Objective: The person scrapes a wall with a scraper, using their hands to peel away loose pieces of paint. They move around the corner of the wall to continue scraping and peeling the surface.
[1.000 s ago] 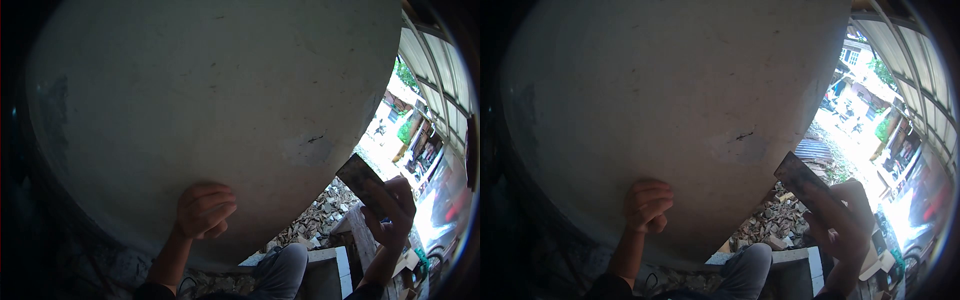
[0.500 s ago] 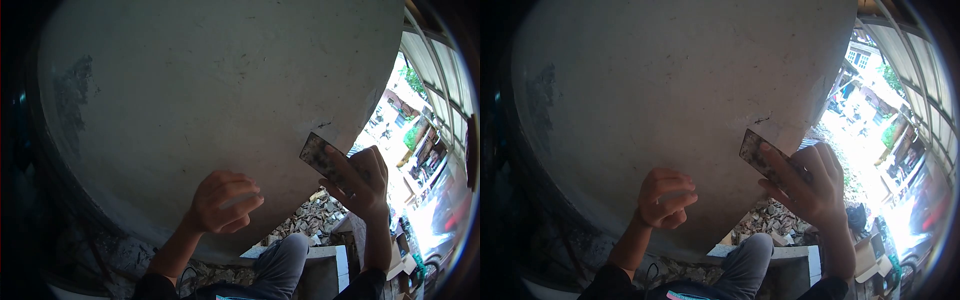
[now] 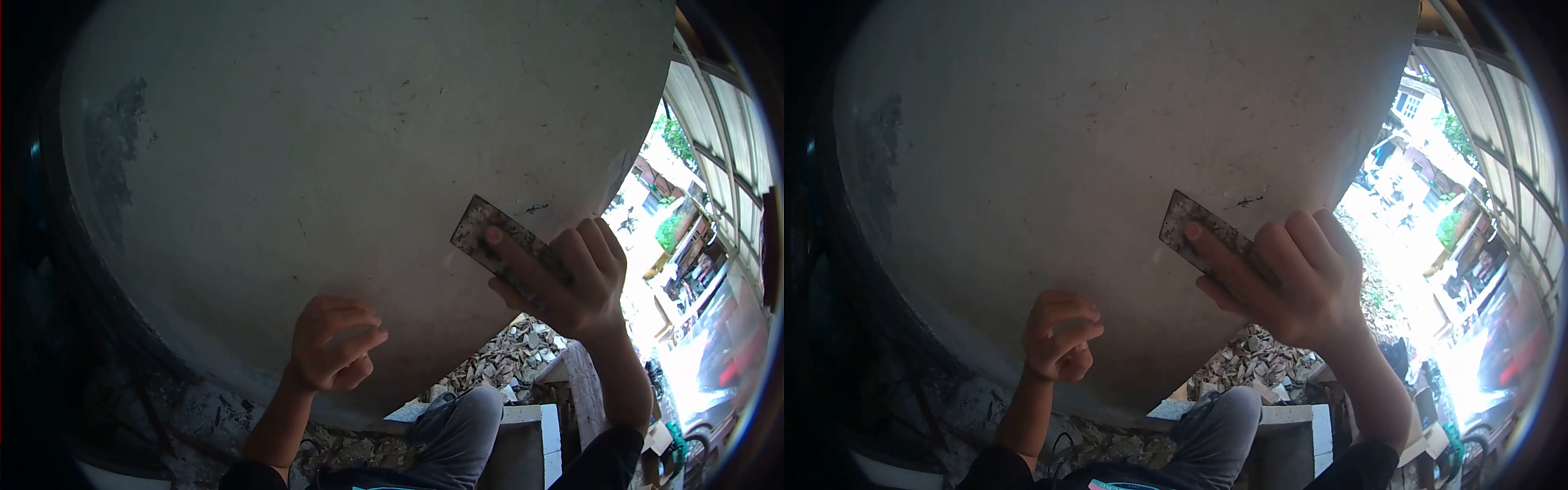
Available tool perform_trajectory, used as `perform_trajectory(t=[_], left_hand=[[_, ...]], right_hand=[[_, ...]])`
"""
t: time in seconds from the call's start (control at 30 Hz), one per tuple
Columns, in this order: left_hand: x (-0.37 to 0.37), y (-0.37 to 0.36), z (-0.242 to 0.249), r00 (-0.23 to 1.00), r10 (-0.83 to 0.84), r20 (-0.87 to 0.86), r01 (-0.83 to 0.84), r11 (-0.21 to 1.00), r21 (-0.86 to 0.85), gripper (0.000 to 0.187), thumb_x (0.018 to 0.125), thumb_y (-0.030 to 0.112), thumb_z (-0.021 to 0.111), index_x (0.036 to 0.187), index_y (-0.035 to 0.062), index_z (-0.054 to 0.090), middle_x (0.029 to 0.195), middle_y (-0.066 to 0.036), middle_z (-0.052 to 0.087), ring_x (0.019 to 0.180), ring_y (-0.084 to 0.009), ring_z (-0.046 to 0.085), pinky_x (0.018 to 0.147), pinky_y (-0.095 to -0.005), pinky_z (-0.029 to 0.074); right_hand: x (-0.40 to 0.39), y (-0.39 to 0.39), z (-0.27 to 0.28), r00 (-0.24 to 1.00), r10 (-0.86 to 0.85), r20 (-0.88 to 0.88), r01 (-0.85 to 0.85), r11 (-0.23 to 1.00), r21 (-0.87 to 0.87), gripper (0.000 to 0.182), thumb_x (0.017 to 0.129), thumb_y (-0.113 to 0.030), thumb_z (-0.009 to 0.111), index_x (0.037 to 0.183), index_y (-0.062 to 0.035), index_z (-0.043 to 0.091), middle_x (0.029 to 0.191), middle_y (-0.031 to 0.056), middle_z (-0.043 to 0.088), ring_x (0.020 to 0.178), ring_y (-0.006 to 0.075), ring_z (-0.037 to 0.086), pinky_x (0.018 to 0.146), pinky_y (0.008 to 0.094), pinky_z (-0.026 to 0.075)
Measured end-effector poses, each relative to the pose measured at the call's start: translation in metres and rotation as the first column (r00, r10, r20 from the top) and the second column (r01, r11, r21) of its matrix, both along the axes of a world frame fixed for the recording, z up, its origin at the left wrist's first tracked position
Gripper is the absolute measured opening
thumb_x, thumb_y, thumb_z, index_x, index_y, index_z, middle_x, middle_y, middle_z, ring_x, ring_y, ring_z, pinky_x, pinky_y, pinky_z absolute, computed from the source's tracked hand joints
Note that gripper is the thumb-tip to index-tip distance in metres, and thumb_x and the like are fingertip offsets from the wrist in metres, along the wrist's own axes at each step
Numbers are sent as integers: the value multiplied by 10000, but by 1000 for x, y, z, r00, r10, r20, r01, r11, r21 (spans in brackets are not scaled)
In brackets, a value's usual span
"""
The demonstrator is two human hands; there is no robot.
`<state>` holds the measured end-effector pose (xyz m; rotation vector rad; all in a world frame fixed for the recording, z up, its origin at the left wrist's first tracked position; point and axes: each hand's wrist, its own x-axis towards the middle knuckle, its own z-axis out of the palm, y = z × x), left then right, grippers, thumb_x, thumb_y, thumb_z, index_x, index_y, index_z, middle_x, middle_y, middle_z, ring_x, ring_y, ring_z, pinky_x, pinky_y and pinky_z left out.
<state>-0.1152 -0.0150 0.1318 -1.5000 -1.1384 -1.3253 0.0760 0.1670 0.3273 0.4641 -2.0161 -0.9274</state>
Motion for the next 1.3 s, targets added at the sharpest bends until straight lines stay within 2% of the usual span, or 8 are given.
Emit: perform_trajectory(t=[0.07,0.17,0.37,0.63,0.8,1.07,1.2,1.3], left_hand=[[0,-5,-9,1000,22,18,-21,1000,-6,152,902,104,552,985,102,680,972,-90,669,856,-278,667,701,-387,547],[-5,-17,-28,989,2,146,-2,1000,6,309,751,26,591,1012,136,714,1005,-65,676,892,-270,669,726,-390,531],[-4,-1,-45,960,-47,275,24,996,87,286,758,14,576,990,119,705,959,-80,666,851,-270,657,719,-394,535],[-12,15,-58,964,-65,258,38,993,109,290,741,5,569,970,132,694,929,-66,658,844,-253,654,719,-380,532],[-19,31,-69,989,30,143,-60,976,209,171,815,65,538,931,96,661,909,-85,606,761,-223,583,632,-345,488],[-19,32,-77,979,108,175,-140,973,185,279,747,57,585,979,187,669,939,-19,578,794,-225,597,686,-381,495],[-16,32,-72,974,147,172,-177,969,174,271,759,67,580,986,186,667,943,-23,567,808,-226,584,696,-383,488],[-19,35,-80,974,143,176,-174,969,177,259,768,77,581,989,183,666,948,-28,563,811,-229,577,697,-384,487]], right_hand=[[9,-3,0,999,-49,3,49,999,-6,431,722,-295,840,1136,-183,794,716,-40,325,579,122,401,502,301,370],[28,-5,-4,987,-158,21,158,987,-8,428,703,-281,849,1121,-200,802,710,-46,326,574,122,403,498,299,368],[12,-1,-1,991,-116,65,121,988,-91,494,667,-313,856,1144,-202,796,743,-29,326,600,129,409,501,303,377],[38,-16,-1,931,-362,43,363,932,-24,547,661,-372,868,1165,-175,786,777,-5,396,641,180,421,583,328,372],[15,-11,2,981,-191,46,192,981,-39,446,752,-327,846,1170,-189,781,750,-30,380,584,114,404,474,292,359],[44,-17,-4,917,-398,27,399,916,-37,413,787,-370,828,1163,-205,784,763,-26,377,584,119,405,471,282,347],[25,-12,2,970,-242,28,244,966,-86,421,792,-383,821,1170,-204,784,756,-30,327,582,116,383,474,272,342],[34,-20,-2,933,-356,60,360,926,-115,552,696,-411,840,1195,-183,778,785,7,366,649,188,403,545,331,356]])
